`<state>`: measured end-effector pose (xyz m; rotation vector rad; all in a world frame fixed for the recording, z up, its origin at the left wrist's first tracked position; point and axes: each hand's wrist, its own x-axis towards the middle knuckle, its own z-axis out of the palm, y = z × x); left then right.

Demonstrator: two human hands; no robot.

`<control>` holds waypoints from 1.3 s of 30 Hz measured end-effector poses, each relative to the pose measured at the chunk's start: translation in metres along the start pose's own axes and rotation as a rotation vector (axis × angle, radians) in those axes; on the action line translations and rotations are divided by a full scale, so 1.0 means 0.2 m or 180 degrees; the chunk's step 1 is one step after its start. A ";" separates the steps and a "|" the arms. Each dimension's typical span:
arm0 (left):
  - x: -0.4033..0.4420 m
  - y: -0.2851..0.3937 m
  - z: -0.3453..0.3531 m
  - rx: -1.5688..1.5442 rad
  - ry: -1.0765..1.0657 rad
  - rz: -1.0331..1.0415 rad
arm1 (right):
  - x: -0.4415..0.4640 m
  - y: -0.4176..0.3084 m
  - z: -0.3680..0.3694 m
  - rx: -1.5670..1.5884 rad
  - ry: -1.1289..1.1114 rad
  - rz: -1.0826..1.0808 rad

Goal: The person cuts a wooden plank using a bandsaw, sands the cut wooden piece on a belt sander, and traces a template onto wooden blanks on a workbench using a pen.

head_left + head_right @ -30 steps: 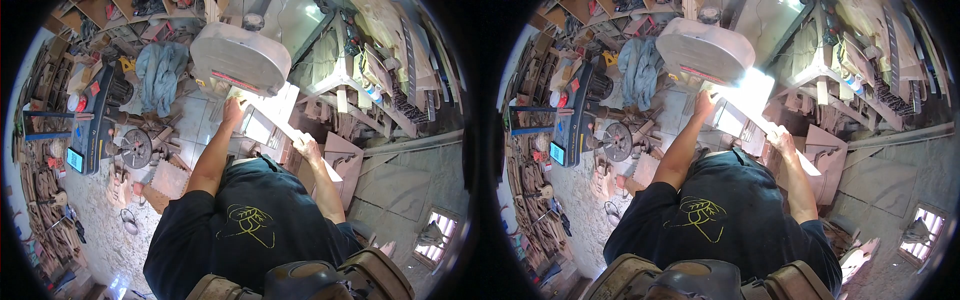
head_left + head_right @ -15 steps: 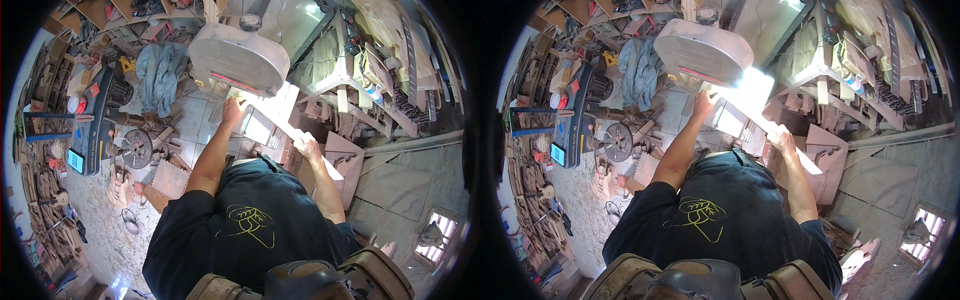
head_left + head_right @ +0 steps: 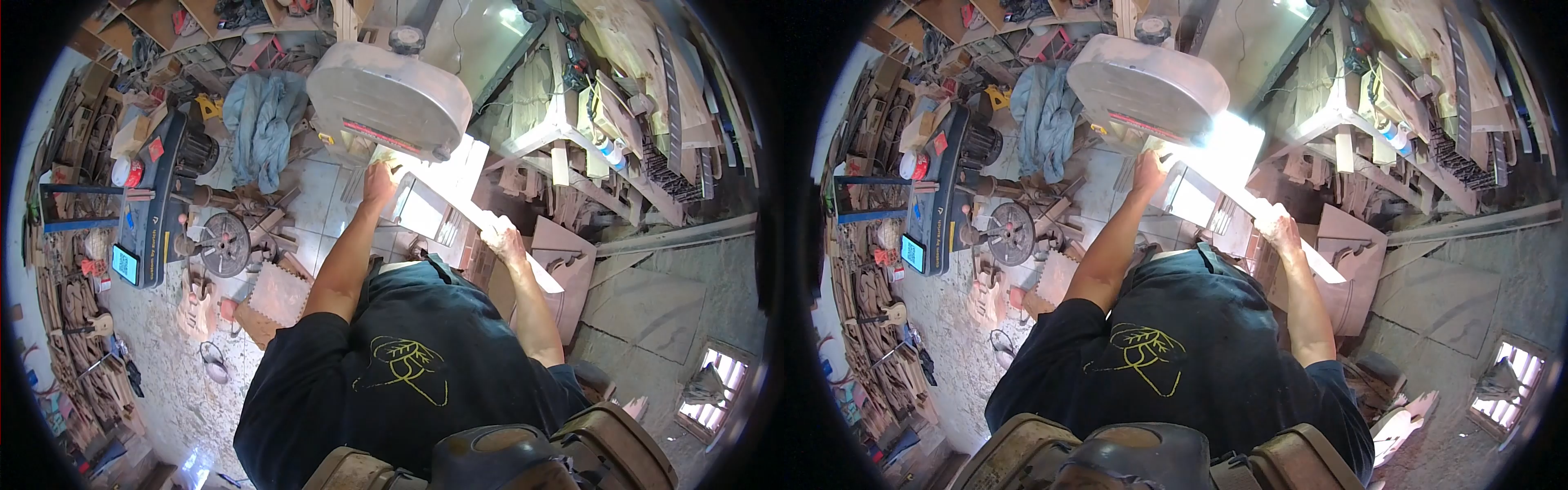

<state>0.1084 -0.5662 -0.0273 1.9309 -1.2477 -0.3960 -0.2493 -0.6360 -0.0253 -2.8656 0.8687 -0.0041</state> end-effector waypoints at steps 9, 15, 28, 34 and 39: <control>0.02 -0.05 0.05 -0.0014 0.0018 0.0063 | 0.01 0.00 0.01 0.0219 -0.0072 0.0253; 0.03 -0.06 0.06 -0.0077 -0.0097 -0.0060 | 0.01 0.00 0.02 0.0442 -0.0016 0.0431; 0.04 -0.06 0.07 -0.0234 -0.0138 -0.0117 | 0.03 -0.04 -0.03 0.0727 0.0007 0.0893; 0.04 -0.05 0.06 -0.0210 -0.0105 -0.0095 | 0.02 -0.01 0.01 0.0552 -0.0014 0.0795; 0.04 -0.06 0.07 -0.0180 -0.0024 -0.0037 | 0.03 -0.02 -0.01 0.0626 -0.0033 0.0880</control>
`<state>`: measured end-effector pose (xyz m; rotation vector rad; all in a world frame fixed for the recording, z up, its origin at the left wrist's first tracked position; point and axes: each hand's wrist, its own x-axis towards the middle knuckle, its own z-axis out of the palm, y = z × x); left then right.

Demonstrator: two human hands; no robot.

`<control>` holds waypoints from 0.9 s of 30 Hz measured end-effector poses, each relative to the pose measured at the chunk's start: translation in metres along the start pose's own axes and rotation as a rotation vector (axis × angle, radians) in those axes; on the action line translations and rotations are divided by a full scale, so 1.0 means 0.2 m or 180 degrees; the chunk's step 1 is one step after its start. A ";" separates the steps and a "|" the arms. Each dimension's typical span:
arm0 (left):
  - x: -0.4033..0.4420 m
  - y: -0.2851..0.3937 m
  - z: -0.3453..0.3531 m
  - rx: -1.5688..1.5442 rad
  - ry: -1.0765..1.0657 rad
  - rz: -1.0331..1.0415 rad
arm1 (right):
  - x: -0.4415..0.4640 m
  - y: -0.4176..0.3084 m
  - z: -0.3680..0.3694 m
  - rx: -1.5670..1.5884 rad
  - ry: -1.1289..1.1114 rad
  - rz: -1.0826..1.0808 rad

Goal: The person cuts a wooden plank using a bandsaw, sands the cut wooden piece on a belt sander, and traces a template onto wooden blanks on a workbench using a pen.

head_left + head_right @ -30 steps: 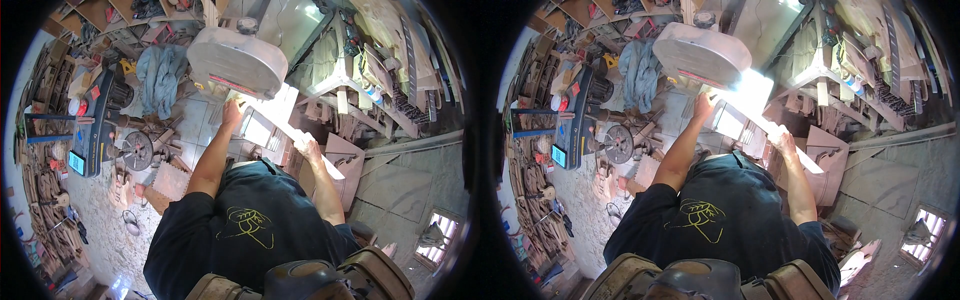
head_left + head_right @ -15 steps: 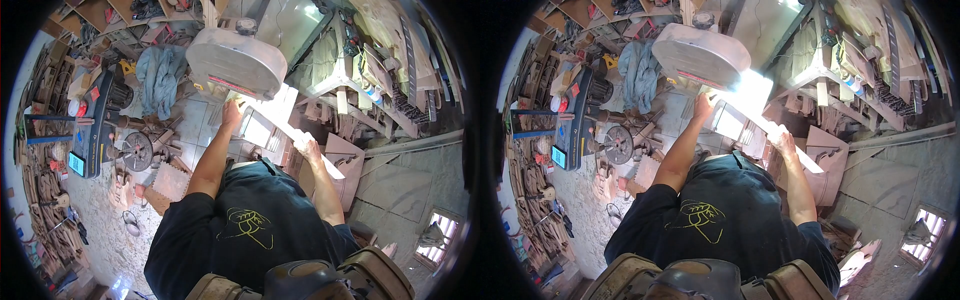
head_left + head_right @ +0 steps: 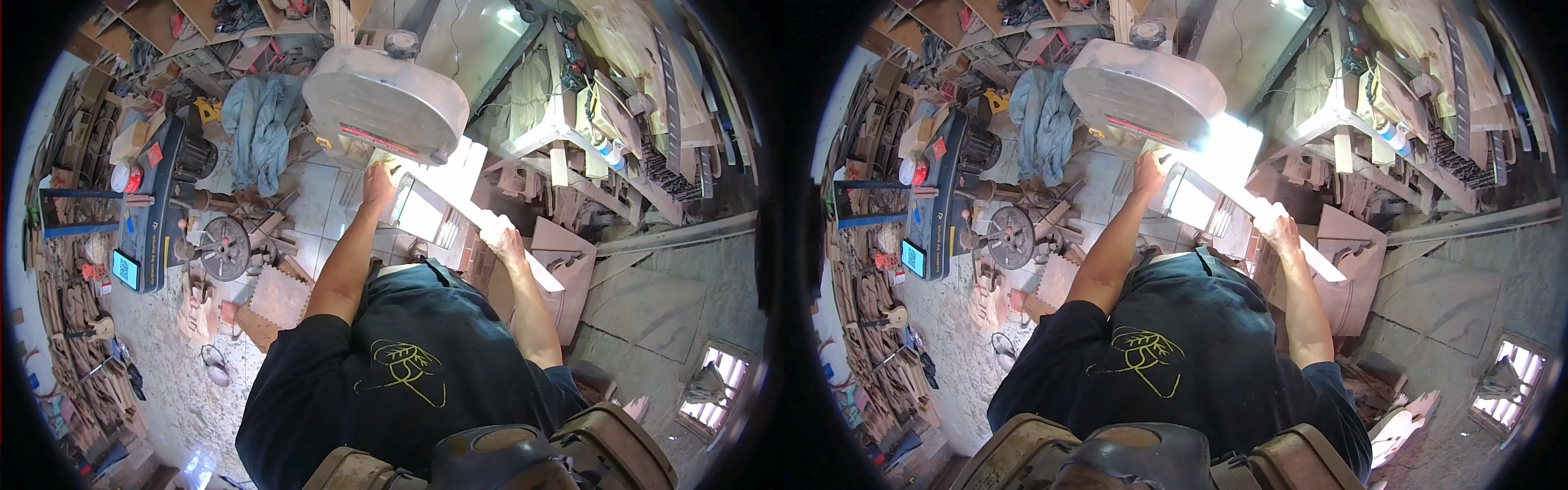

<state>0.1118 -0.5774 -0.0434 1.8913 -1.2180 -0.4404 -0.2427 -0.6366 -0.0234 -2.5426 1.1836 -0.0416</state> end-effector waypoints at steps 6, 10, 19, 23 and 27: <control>0.01 -0.06 0.04 -0.0008 0.0023 0.0095 | 0.00 -0.03 -0.04 0.0224 -0.0059 0.0249; 0.01 -0.07 0.05 -0.0010 0.0008 0.0119 | 0.01 -0.01 -0.02 0.0203 -0.0004 0.0178; 0.02 -0.01 0.01 -0.0028 -0.0073 0.0099 | 0.03 0.10 0.08 0.0070 0.0110 -0.0099; 0.01 0.00 0.01 -0.0044 -0.0018 0.0126 | 0.03 0.11 0.09 0.0067 0.0192 -0.0196; 0.02 -0.04 0.04 -0.0003 0.0028 0.0175 | 0.03 0.08 0.06 0.0073 0.0161 -0.0182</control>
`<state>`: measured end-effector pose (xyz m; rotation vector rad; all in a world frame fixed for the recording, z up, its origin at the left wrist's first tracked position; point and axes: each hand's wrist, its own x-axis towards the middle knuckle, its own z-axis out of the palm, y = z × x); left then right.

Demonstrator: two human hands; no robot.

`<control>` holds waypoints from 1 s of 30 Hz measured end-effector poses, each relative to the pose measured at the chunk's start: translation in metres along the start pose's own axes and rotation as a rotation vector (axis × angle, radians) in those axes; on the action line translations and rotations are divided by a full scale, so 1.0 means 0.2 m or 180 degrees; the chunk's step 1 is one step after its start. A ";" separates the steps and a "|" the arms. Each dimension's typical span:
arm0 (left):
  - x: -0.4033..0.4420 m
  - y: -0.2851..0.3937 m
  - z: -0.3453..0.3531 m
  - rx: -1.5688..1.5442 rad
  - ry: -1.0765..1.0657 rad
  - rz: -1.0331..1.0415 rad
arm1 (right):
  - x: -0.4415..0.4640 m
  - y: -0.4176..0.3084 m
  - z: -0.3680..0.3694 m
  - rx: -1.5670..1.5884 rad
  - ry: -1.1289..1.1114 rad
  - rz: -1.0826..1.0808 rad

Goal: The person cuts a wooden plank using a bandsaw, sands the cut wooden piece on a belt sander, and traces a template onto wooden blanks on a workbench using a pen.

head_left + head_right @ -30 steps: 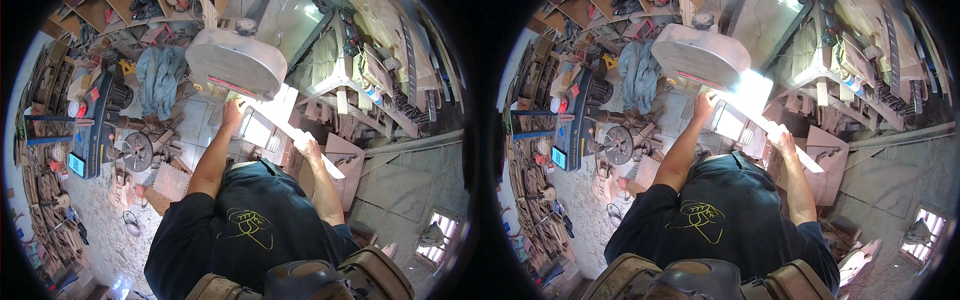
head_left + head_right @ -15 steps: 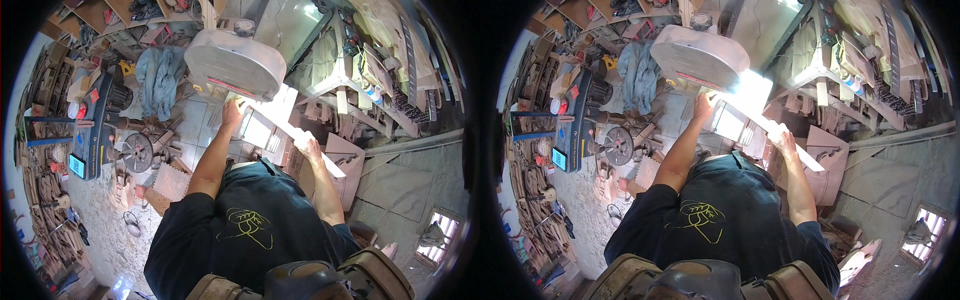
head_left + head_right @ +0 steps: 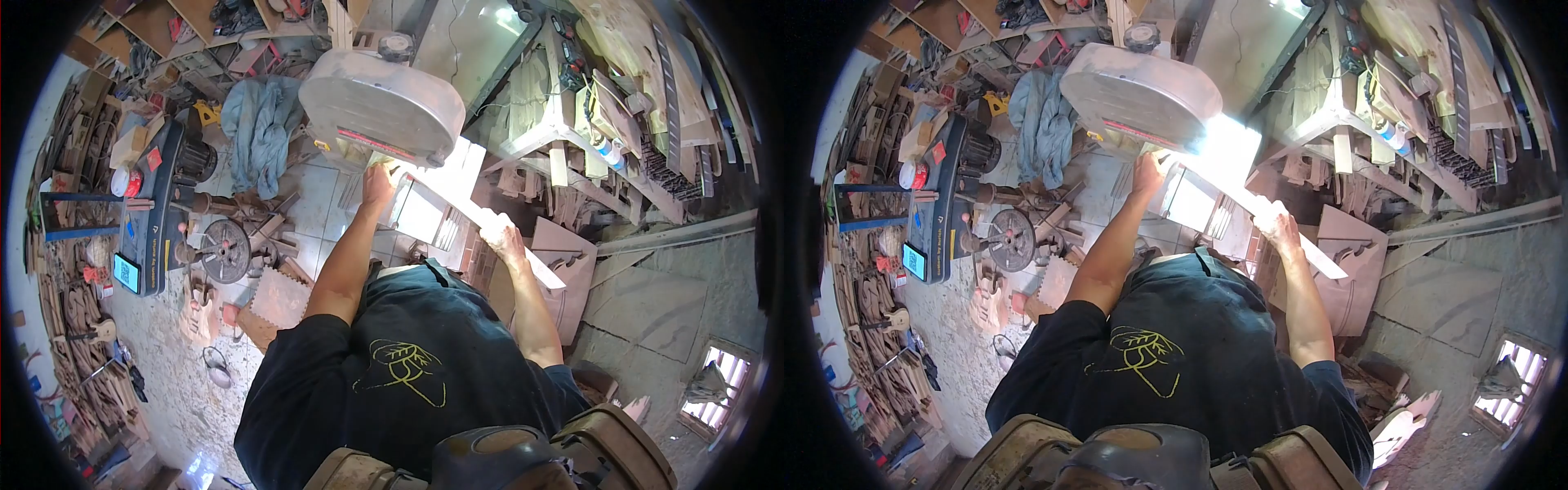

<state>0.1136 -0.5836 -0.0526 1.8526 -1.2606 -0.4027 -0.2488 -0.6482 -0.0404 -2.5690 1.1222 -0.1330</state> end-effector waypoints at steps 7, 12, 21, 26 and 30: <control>0.01 -0.07 0.05 0.0047 0.0032 -0.0002 | 0.01 0.00 0.00 -0.0355 0.0046 -0.0206; 0.01 -0.05 0.04 0.0128 0.0012 -0.0038 | 0.01 0.01 0.01 -0.0229 -0.0010 -0.0062; 0.02 -0.02 0.02 0.0146 0.0026 0.0065 | 0.04 -0.07 -0.09 0.0140 -0.0100 0.0280; 0.02 0.00 0.00 0.0103 -0.0031 0.0000 | 0.04 -0.06 -0.08 0.0224 -0.0050 0.0264; 0.03 -0.02 0.02 0.0004 -0.0026 -0.0061 | 0.04 -0.07 -0.10 0.0240 -0.0022 0.0272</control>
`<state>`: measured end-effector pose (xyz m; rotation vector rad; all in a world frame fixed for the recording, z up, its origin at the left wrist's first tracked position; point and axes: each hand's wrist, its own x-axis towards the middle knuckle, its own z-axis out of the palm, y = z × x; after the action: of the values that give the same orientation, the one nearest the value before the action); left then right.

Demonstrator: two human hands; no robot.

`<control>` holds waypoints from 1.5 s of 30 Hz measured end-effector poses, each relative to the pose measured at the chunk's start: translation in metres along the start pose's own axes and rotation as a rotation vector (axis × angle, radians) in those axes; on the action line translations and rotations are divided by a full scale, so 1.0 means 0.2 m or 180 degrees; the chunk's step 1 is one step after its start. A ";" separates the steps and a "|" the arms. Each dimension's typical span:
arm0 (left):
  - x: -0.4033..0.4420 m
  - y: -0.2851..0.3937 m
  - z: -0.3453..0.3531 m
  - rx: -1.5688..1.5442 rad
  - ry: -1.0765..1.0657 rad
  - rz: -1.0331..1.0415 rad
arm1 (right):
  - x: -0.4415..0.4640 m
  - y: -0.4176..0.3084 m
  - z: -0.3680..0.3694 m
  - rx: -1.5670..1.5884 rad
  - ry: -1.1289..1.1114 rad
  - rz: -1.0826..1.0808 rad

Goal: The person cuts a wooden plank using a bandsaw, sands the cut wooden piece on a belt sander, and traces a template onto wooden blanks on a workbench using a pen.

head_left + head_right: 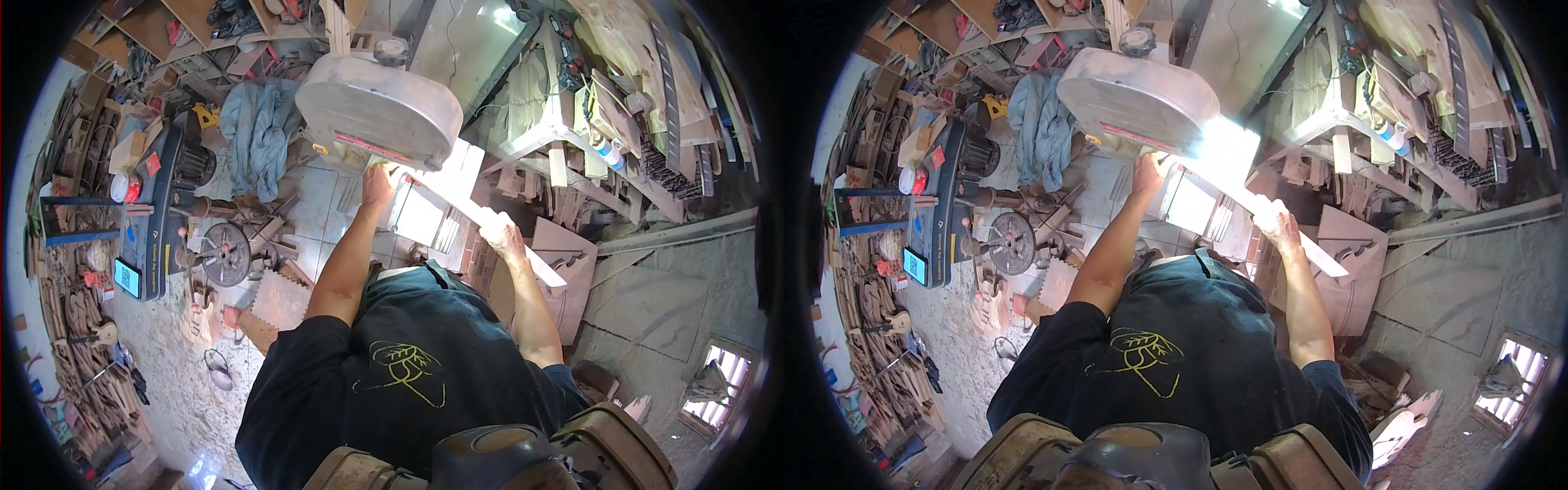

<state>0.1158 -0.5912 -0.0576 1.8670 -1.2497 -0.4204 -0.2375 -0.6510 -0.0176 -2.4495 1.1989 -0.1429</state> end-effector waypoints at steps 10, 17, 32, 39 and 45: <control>0.01 -0.05 0.03 0.0014 0.0017 0.0107 | 0.02 -0.06 -0.06 0.0036 -0.0185 0.0192; 0.01 -0.06 0.05 0.0020 0.0132 0.0140 | 0.03 -0.05 -0.07 0.0004 -0.0214 0.0176; 0.02 -0.09 0.07 0.0121 0.0067 0.0103 | 0.04 -0.04 -0.07 0.0123 -0.0157 0.0164; 0.02 -0.10 0.07 0.0207 0.0069 0.0080 | 0.04 -0.05 -0.10 0.0212 -0.0148 0.0137; 0.03 -0.05 0.05 0.0182 -0.0014 -0.0014 | 0.05 -0.04 -0.10 0.0153 -0.0191 0.0140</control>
<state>0.1177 -0.5983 -0.0697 1.9180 -1.2729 -0.3950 -0.2297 -0.6608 0.0023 -2.3672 1.2087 -0.0840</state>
